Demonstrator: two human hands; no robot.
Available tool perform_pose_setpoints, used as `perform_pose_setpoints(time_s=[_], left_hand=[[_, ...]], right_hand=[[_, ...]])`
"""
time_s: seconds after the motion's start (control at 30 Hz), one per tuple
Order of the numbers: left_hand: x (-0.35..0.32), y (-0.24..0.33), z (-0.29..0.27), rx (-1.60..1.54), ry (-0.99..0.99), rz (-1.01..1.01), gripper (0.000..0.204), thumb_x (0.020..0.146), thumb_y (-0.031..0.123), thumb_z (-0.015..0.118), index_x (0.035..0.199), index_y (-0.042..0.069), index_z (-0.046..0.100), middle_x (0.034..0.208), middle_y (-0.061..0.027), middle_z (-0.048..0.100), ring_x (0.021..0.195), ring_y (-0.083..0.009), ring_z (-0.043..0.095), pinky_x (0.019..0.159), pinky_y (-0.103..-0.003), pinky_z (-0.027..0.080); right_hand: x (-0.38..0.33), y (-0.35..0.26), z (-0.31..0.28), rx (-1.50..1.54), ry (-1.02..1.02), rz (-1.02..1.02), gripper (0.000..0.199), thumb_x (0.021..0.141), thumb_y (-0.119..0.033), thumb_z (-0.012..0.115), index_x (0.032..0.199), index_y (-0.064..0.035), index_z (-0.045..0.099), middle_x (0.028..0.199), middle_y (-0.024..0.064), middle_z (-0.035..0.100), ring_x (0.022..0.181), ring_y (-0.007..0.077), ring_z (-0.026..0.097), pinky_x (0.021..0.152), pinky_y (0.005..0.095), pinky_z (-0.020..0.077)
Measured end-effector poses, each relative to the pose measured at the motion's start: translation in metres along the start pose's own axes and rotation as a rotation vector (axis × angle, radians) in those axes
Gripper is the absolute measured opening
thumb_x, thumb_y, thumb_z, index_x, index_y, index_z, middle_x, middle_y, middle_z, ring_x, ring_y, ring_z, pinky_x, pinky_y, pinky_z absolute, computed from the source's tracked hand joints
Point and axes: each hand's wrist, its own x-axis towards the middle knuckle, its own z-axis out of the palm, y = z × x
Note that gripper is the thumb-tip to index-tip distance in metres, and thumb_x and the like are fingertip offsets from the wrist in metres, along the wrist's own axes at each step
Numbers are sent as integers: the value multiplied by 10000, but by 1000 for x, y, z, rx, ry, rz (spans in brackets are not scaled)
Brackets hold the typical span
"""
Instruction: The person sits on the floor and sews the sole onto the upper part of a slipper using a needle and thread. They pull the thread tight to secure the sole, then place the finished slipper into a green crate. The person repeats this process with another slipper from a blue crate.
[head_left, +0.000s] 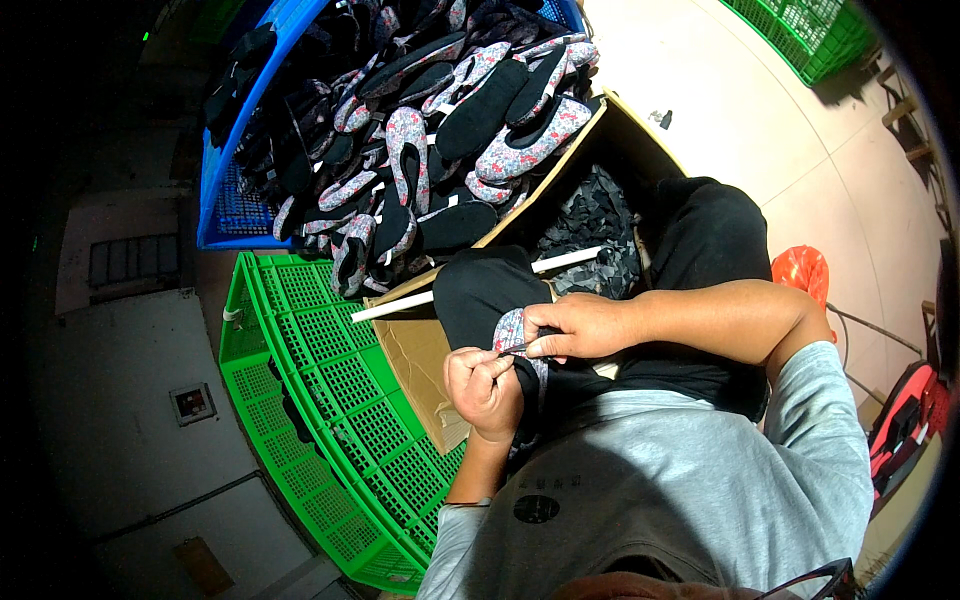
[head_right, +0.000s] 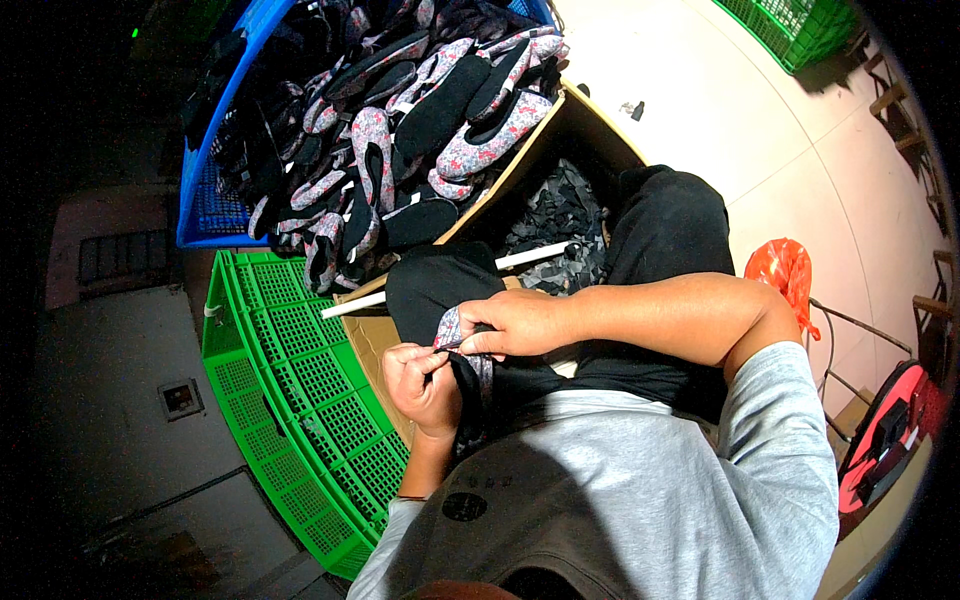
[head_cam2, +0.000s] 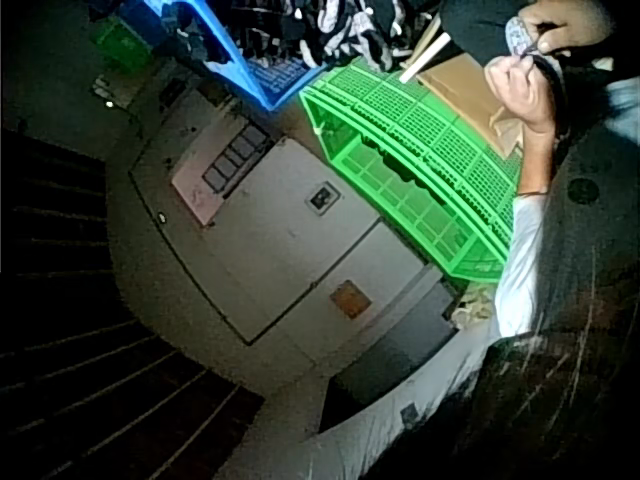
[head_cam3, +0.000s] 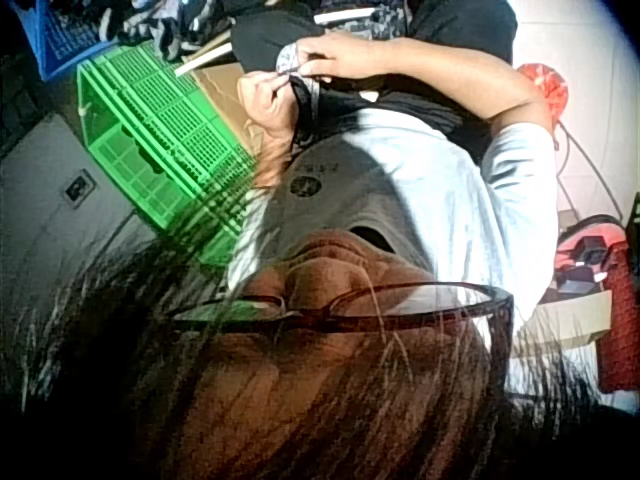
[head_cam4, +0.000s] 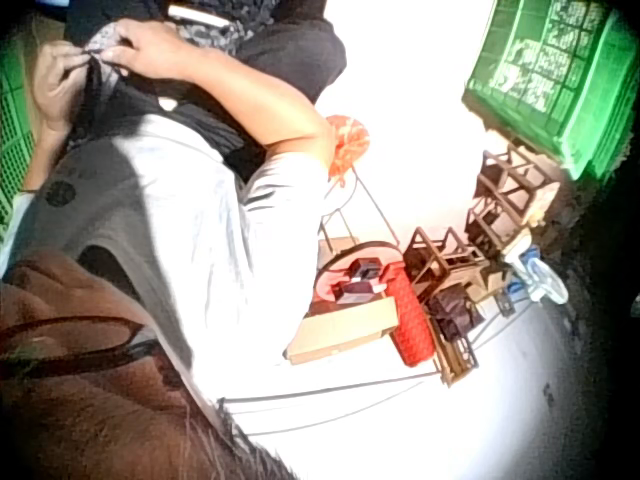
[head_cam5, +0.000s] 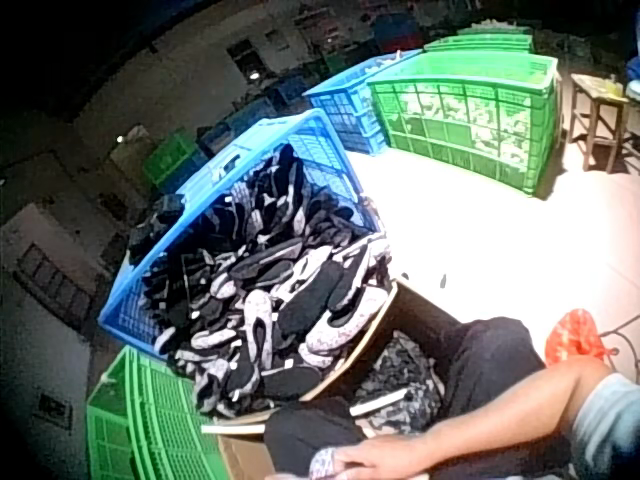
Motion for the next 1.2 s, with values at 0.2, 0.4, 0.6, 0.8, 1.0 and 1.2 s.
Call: perform_pose_setpoints(time_s=[0.2, 0.4, 0.6, 0.8, 1.0, 1.2], left_hand=[[2, 1, 0, 2, -12, 15, 218, 650, -113, 703, 738, 61, 605, 813, -80, 581, 786, -244, 566, 723, -348, 470], [3, 1, 0, 0, -10, 23, 218, 648, -116, 702, 730, 57, 598, 810, -82, 582, 776, -247, 570, 717, -348, 473], [2, 1, 0, -2, -1, 15, 226, 643, -127, 698, 730, 56, 596, 805, -88, 574, 774, -246, 572, 712, -343, 477], [2, 1, 0, 0, -3, 12, 227, 647, -128, 699, 734, 56, 600, 811, -85, 572, 774, -242, 571, 712, -343, 477], [2, 0, 1, -5, 5, 9, 228, 650, -127, 700, 739, 59, 603, 810, -82, 571, 774, -238, 570, 712, -341, 476], [3, 1, 1, -1, -4, 5, 225, 652, -125, 703, 736, 59, 604, 807, -81, 571, 772, -238, 571, 711, -337, 475]], right_hand=[[-1, -5, -2, -5, -5, 14, 273, 997, -398, 581, 1020, -126, 583, 695, 32, 681, 684, 240, 683, 641, 394, 491], [-1, -6, -3, 3, 4, 11, 271, 993, -390, 589, 1004, -119, 587, 687, 41, 677, 669, 245, 681, 636, 395, 490], [0, -7, -5, 9, -12, 25, 246, 1004, -337, 595, 1016, -94, 565, 725, 56, 662, 674, 209, 670, 646, 360, 493], [1, -4, -5, 12, -6, 14, 256, 998, -347, 604, 1021, -96, 561, 724, 58, 665, 679, 211, 677, 642, 367, 493], [0, -4, -6, -45, -19, -7, 253, 1002, -350, 592, 1030, -102, 555, 731, 66, 665, 682, 240, 667, 635, 384, 485], [-1, -6, -8, -85, -17, -24, 274, 994, -373, 592, 1064, -109, 565, 761, 96, 659, 719, 290, 651, 666, 415, 481]])
